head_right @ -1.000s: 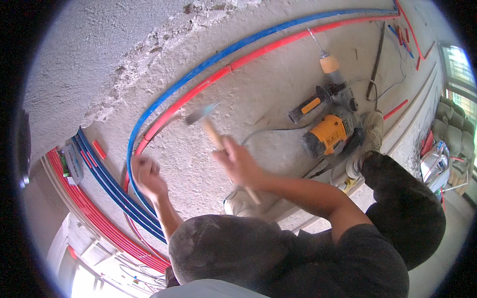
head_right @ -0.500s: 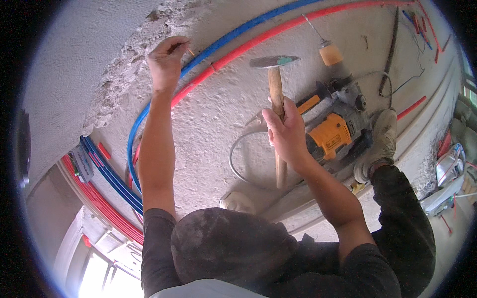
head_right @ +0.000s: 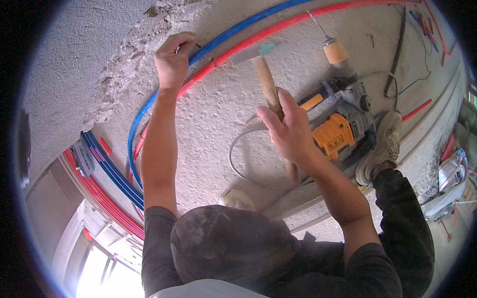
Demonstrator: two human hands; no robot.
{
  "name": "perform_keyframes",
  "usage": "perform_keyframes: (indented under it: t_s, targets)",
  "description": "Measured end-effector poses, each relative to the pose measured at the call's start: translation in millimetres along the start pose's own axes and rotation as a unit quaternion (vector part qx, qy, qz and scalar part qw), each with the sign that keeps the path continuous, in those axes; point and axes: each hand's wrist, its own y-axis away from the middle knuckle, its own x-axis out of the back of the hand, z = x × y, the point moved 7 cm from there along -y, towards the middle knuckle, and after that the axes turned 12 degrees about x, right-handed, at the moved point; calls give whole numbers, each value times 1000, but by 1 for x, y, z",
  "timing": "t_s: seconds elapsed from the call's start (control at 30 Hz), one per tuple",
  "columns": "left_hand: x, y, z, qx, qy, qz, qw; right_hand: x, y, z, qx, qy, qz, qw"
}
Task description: The person is installing red and blue pipes on the ceiling. They use a hammer to secure the pipes and a power drill to make holes. The person also uses a pipe cutter to cut the pipes to the desired length.
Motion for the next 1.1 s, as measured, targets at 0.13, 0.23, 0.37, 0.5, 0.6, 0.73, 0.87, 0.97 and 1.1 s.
perform_keyframes:
  t_s: [0.13,0.23,0.37,0.5,0.6,0.73,0.87,0.97,1.1]
  targets:
    - [-1,10,17,-78,-27,-8,997,3,-9,-10,29,45,-17,998]
    - [-3,20,22,-77,-29,-18,996,1,-22,-23,53,65,-36,996]
    - [-7,25,12,42,7,-33,999,-13,-47,-43,102,147,-68,982]
    - [-6,27,-1,146,60,-16,987,-28,-68,-69,220,220,-90,946]
    - [-5,26,3,125,22,-19,992,-35,-72,-91,334,220,-51,915]
    - [-5,23,2,155,49,-31,986,-57,-87,-83,319,282,-92,900]
    - [2,24,7,126,21,-16,992,-55,-88,-68,311,282,-92,903]
    - [10,35,9,79,-110,-5,991,-51,-80,-79,428,232,-41,872]
    - [15,47,9,5,-226,10,974,-56,-97,-62,279,275,-90,916]
